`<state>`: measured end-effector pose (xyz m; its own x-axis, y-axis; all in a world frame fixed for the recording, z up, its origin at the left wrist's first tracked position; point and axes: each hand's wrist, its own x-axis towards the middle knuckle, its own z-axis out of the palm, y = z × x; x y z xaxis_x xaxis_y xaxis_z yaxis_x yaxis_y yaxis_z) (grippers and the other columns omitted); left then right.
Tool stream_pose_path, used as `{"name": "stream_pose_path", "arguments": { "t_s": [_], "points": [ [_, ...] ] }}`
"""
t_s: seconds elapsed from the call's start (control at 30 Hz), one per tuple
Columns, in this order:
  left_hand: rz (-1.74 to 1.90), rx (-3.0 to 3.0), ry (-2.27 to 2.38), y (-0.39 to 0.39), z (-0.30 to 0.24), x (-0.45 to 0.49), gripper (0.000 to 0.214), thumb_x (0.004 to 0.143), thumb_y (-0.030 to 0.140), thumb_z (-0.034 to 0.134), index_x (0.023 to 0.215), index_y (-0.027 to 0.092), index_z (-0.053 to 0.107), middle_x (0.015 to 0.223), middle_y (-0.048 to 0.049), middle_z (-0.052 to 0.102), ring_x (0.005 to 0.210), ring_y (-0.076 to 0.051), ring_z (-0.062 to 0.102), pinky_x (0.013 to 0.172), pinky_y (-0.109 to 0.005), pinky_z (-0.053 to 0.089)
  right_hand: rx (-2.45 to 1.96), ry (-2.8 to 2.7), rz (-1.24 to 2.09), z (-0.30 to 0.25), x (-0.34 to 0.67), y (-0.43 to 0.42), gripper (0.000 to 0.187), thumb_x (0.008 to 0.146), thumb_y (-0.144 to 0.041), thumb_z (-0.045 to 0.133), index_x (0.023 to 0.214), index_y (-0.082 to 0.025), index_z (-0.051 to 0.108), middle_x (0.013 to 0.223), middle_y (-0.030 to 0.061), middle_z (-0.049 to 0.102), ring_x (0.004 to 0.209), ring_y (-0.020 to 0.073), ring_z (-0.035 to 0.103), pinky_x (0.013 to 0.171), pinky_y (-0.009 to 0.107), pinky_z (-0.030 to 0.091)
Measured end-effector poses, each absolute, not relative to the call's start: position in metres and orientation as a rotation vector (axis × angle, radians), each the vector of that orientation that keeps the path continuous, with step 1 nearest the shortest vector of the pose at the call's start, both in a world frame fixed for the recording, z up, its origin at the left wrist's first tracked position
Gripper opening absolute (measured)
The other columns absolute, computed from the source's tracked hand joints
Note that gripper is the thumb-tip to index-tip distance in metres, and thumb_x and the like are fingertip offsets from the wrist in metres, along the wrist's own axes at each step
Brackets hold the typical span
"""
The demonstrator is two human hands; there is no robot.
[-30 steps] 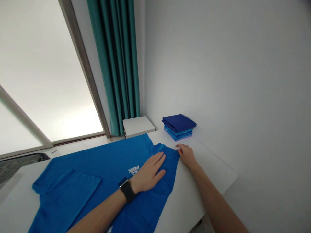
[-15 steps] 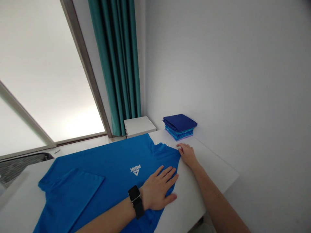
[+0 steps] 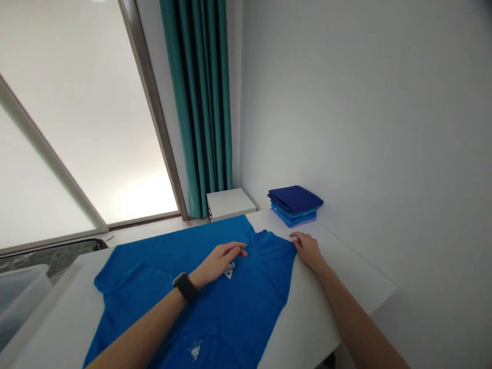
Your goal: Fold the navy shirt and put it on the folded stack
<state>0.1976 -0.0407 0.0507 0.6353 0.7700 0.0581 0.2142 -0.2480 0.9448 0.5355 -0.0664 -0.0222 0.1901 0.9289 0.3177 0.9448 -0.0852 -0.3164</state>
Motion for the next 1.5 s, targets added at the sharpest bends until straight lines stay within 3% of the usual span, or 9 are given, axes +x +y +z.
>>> {"name": "stream_pose_path", "arguments": {
  "t_s": [0.23, 0.43, 0.73, 0.93, 1.1, 1.3, 1.5],
  "points": [
    [0.816, 1.262, 0.726, -0.024, 0.023, 0.185, 0.046, 0.083, 0.048, 0.065, 0.111, 0.011, 0.065, 0.098, -0.0125, 0.073, 0.092, -0.022, 0.069, 0.093, -0.039, 0.049, -1.955, -1.679, 0.081, -0.02, 0.537, -0.065, 0.027, 0.082, -0.021, 0.046, 0.101, -0.021, 0.065, 0.072, 0.0014, 0.06, 0.078, 0.021, 0.055, 0.074, 0.033, 0.039],
    [0.834, 1.222, 0.739, -0.03, 0.029, 0.184, 0.039, 0.085, 0.044, 0.064, 0.107, 0.012, 0.065, 0.094, -0.0105, 0.072, 0.086, -0.019, 0.068, 0.088, -0.037, 0.051, -1.675, -1.623, 0.536, 0.014, 0.509, -0.061, 0.029, 0.08, -0.028, 0.047, 0.102, -0.018, 0.063, 0.06, -0.0054, 0.045, 0.057, 0.0144, 0.047, 0.055, 0.025, 0.038],
    [0.928, 1.186, 0.73, -0.026, 0.019, 0.186, 0.039, 0.081, 0.047, 0.065, 0.099, 0.012, 0.065, 0.081, -0.0062, 0.068, 0.073, -0.015, 0.064, 0.076, -0.031, 0.05, -1.288, -1.716, 0.88, 0.083, 0.41, -0.036, 0.024, 0.079, -0.024, 0.055, 0.101, -0.019, 0.062, 0.063, -0.007, 0.045, 0.053, 0.0097, 0.043, 0.05, 0.022, 0.034],
    [0.979, 1.137, 0.688, -0.021, 0.009, 0.187, 0.046, 0.085, 0.05, 0.059, 0.113, 0.013, 0.057, 0.078, -0.0037, 0.065, 0.071, -0.016, 0.062, 0.074, -0.032, 0.05, -1.212, -1.745, 0.946, 0.064, 0.357, -0.018, 0.022, 0.08, -0.018, 0.056, 0.101, -0.021, 0.063, 0.065, -0.0062, 0.049, 0.057, 0.01, 0.048, 0.054, 0.022, 0.038],
    [0.964, 1.288, 0.773, -0.021, 0.01, 0.188, 0.049, 0.084, 0.056, 0.055, 0.109, 0.014, 0.06, 0.087, -0.0036, 0.065, 0.076, -0.016, 0.059, 0.07, -0.028, 0.047, -1.073, -1.618, 1.162, 0.038, 0.346, -0.018, 0.022, 0.081, -0.019, 0.051, 0.102, -0.021, 0.058, 0.066, -0.0053, 0.056, 0.062, 0.012, 0.058, 0.059, 0.023, 0.045],
    [0.861, 1.671, 1.036, -0.027, 0.017, 0.189, 0.041, 0.082, 0.049, 0.059, 0.105, 0.016, 0.065, 0.065, 0.0031, 0.056, 0.055, -0.011, 0.046, 0.053, -0.022, 0.035, -1.159, -1.503, 0.862, 0.038, 0.386, -0.019, 0.023, 0.083, -0.023, 0.043, 0.1, -0.02, 0.058, 0.066, -0.0035, 0.057, 0.063, 0.0137, 0.058, 0.062, 0.026, 0.045],
    [0.821, 1.78, 1.096, -0.029, 0.019, 0.187, 0.033, 0.085, 0.043, 0.054, 0.102, 0.017, 0.066, 0.064, 0.0026, 0.056, 0.052, -0.012, 0.046, 0.051, -0.022, 0.034, -1.445, -1.546, 0.427, 0.006, 0.428, -0.012, 0.029, 0.088, -0.024, 0.037, 0.101, -0.018, 0.062, 0.082, 0.0037, 0.064, 0.078, 0.0181, 0.06, 0.076, 0.032, 0.046]
  ]
}}
